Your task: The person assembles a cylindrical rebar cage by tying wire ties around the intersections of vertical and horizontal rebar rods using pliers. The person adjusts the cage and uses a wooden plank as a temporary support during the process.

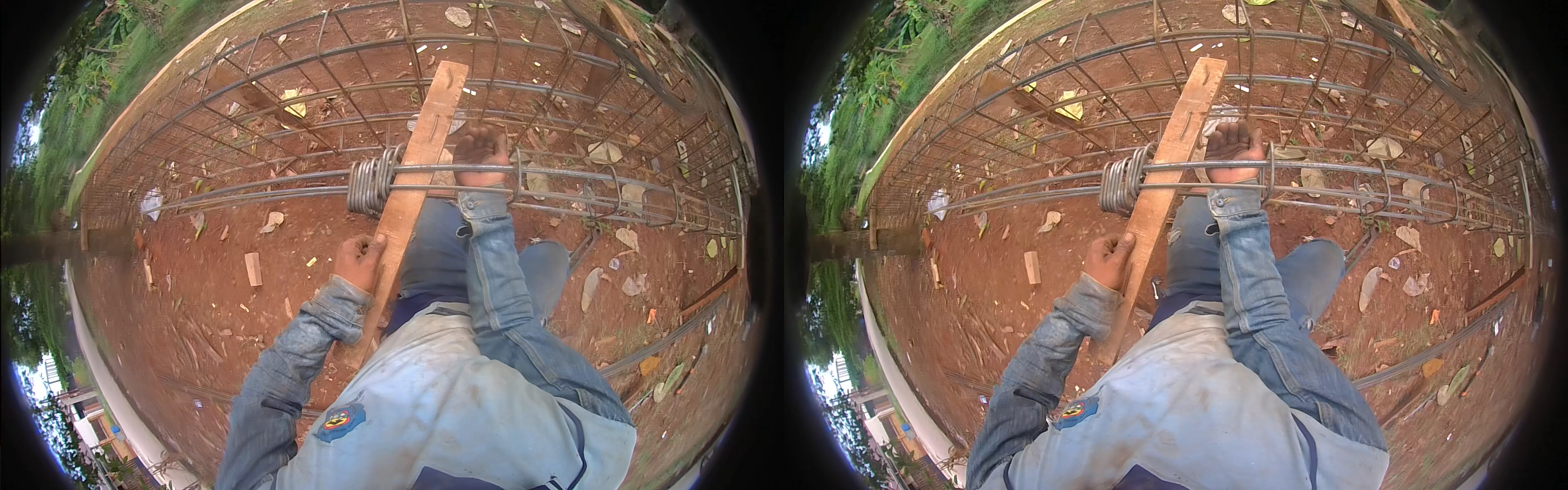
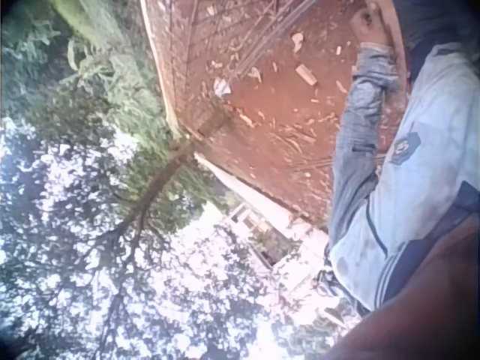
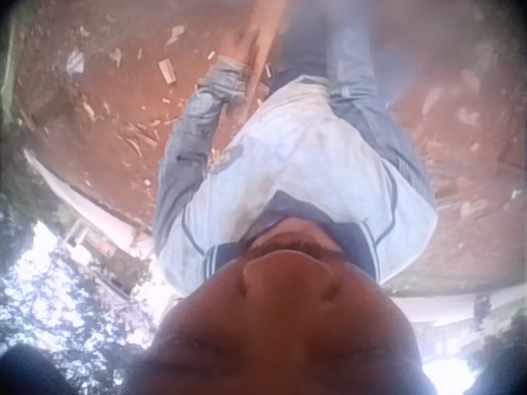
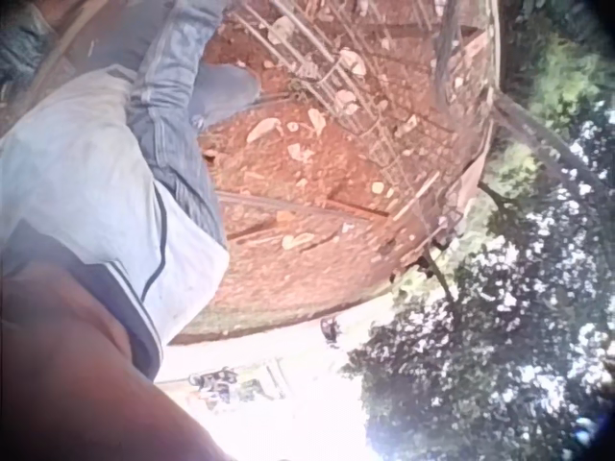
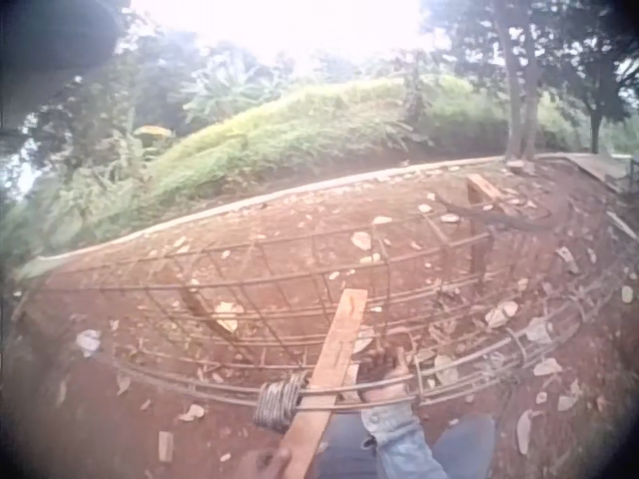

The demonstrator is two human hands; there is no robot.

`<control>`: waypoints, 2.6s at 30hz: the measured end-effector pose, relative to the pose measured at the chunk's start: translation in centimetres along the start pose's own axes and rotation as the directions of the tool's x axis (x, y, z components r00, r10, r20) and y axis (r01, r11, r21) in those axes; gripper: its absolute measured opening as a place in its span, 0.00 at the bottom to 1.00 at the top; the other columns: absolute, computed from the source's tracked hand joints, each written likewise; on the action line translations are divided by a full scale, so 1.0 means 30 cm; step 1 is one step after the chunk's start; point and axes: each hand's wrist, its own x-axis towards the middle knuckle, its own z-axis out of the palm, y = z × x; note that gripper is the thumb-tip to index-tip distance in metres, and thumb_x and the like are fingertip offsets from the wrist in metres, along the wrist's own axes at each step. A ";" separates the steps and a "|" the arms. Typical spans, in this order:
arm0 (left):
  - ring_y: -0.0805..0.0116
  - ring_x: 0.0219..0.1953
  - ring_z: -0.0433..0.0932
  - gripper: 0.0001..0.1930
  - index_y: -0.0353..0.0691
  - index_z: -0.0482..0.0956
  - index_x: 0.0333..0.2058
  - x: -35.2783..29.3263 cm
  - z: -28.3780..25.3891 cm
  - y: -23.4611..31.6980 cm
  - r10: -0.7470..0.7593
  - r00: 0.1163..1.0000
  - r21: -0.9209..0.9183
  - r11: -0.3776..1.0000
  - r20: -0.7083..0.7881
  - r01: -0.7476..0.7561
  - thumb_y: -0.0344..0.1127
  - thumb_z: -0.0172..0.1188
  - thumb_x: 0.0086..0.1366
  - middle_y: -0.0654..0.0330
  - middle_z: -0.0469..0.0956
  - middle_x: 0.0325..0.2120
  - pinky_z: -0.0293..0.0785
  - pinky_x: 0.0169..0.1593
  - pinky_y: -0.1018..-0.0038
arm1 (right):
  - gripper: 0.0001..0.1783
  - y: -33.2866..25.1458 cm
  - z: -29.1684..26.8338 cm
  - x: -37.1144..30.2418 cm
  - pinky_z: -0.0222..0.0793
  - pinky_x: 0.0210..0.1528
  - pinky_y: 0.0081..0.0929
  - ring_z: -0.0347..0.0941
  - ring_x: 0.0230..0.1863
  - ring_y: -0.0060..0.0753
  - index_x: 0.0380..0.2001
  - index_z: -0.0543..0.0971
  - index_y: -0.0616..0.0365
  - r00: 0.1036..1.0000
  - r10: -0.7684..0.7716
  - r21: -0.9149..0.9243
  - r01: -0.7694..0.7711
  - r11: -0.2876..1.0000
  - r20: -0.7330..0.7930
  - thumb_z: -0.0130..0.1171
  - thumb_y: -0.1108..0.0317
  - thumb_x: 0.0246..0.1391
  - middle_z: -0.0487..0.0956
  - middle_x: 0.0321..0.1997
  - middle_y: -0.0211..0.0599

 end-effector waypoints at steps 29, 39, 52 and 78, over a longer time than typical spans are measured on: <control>0.76 0.25 0.72 0.16 0.32 0.78 0.31 0.172 -0.032 -0.134 0.251 0.968 -0.048 0.967 0.000 -0.251 0.43 0.57 0.60 0.60 0.76 0.20 0.69 0.32 0.75 | 0.25 -0.124 -0.185 0.009 0.76 0.33 0.41 0.77 0.31 0.44 0.32 0.76 0.63 0.954 -0.198 -0.487 0.065 0.871 -0.225 0.38 0.52 0.60 0.79 0.27 0.45; 0.56 0.58 0.59 0.51 0.44 0.54 0.58 0.323 -0.255 0.068 0.576 0.702 0.673 0.323 0.418 -0.666 0.44 0.73 0.35 0.53 0.57 0.57 0.58 0.59 0.60 | 0.11 -0.035 -0.028 -0.413 0.73 0.27 0.25 0.76 0.26 0.30 0.36 0.74 0.67 0.942 0.105 -0.918 -0.280 -0.281 -0.320 0.51 0.68 0.55 0.78 0.27 0.39; 0.48 0.58 0.59 0.56 0.39 0.47 0.61 0.468 -0.139 0.135 0.400 0.601 0.478 0.370 0.692 -0.796 0.49 0.71 0.36 0.46 0.57 0.57 0.57 0.60 0.58 | 0.71 0.237 0.401 -0.167 0.32 0.53 0.81 0.19 0.65 0.72 0.65 0.36 0.53 0.978 -0.180 -0.169 -0.195 -0.966 -0.102 0.55 0.22 0.27 0.33 0.68 0.56; 0.48 0.57 0.59 0.58 0.39 0.45 0.61 0.450 -0.145 0.081 0.358 0.713 0.603 0.380 0.603 -0.701 0.45 0.73 0.33 0.46 0.59 0.54 0.61 0.58 0.59 | 0.48 0.035 0.380 -0.166 0.66 0.49 0.38 0.70 0.48 0.46 0.54 0.61 0.60 0.912 0.251 0.015 0.270 -0.963 -0.325 0.72 0.59 0.28 0.73 0.48 0.47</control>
